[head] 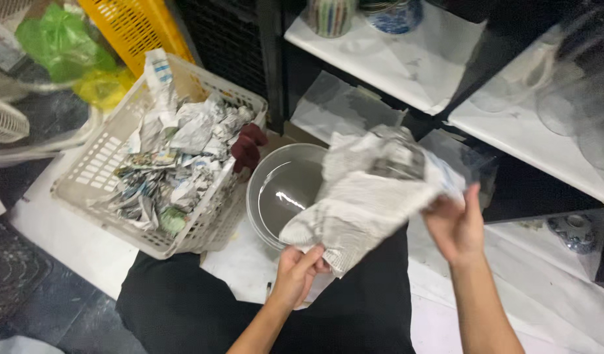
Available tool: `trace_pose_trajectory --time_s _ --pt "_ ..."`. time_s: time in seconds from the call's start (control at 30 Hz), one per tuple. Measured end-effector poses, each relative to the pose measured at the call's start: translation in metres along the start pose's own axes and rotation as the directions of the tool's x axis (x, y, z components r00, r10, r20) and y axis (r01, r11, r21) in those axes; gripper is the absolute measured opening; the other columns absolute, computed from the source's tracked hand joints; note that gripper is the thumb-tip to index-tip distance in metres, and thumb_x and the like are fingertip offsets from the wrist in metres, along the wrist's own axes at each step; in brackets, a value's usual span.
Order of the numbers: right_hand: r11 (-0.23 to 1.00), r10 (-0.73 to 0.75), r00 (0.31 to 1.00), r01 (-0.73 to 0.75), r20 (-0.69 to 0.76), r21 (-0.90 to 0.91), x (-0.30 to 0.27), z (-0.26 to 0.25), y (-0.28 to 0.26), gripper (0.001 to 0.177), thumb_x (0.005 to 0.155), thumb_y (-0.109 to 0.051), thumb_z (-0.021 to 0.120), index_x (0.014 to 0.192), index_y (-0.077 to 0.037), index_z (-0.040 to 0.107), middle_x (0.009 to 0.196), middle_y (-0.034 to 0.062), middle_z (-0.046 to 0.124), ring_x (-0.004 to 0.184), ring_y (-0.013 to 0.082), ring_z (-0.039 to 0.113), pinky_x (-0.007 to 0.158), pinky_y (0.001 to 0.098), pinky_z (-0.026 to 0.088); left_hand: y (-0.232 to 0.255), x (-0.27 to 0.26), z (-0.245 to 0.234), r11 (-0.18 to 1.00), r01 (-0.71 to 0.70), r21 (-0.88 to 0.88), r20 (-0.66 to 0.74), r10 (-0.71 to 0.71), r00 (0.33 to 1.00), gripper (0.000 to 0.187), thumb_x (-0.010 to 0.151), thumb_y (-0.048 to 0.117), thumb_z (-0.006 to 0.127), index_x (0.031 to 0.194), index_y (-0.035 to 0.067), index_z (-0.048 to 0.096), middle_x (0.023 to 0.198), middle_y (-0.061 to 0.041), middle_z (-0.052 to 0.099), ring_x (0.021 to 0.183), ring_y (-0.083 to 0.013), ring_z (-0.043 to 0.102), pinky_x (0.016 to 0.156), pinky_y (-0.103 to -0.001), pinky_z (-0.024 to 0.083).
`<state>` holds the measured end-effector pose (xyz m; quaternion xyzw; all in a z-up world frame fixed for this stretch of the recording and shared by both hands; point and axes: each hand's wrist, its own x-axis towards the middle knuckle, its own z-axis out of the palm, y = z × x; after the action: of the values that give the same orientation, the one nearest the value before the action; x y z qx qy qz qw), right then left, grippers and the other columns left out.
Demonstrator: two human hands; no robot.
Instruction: The person sits on the floor and wraps various ceramic items, including a bowl, a glass jar, and a small cup, using newspaper sheets. They fold the newspaper around each item and place the wrapped items into a white plastic basket.
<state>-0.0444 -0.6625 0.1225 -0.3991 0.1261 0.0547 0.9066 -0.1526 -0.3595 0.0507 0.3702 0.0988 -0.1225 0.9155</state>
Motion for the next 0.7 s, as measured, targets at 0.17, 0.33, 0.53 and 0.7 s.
trace_pose_trajectory --time_s 0.17,0.33,0.53,0.7 --pt "0.884 0.044 0.863 0.2 0.503 -0.422 -0.023 0.034 0.025 0.103 0.077 -0.054 0.087 0.156 -0.006 0.041 0.158 0.0151 0.045 0.149 0.0302 0.038 0.125 0.0482 0.023 -0.009 -0.014 0.005 0.877 -0.305 0.371 0.158 0.264 0.951 0.017 0.094 0.011 0.076 0.094 0.0 0.063 0.094 -0.006 0.068 0.082 -0.0132 0.067 0.073 -0.029 0.058" --pt "0.869 0.262 0.807 0.041 0.529 -0.493 -0.015 0.079 0.077 0.106 0.078 -0.052 0.085 0.158 -0.005 0.033 0.155 0.0196 0.044 0.145 0.0317 0.042 0.121 0.0477 0.032 -0.016 -0.02 -0.038 0.896 -0.273 0.351 0.103 0.252 0.962 0.024 0.087 0.014 0.078 0.106 0.002 0.067 0.098 -0.004 0.072 0.088 -0.0119 0.067 0.077 -0.027 0.056" --pt "0.759 0.557 0.702 -0.647 0.444 0.07 0.005 0.137 0.192 0.077 0.098 -0.059 0.054 0.153 -0.005 0.044 0.147 0.0158 0.054 0.13 0.0297 0.056 0.108 0.0468 0.046 0.046 -0.042 -0.073 0.864 -0.313 0.394 0.05 0.32 0.946 0.033 0.086 0.017 0.081 0.111 -0.001 0.069 0.122 -0.018 0.06 0.113 -0.0304 0.061 0.096 -0.044 0.05" --pt "0.747 0.606 0.725 -0.66 0.328 0.077 0.022 0.154 0.245 0.055 0.099 -0.031 0.055 0.146 -0.004 0.051 0.138 0.0162 0.063 0.119 0.0286 0.067 0.102 0.0449 0.055 0.107 -0.051 -0.096 0.398 -0.54 0.742 0.271 0.559 0.784 0.025 0.083 0.012 0.082 0.104 0.001 0.073 0.135 -0.02 0.055 0.126 -0.0335 0.059 0.106 -0.043 0.048"
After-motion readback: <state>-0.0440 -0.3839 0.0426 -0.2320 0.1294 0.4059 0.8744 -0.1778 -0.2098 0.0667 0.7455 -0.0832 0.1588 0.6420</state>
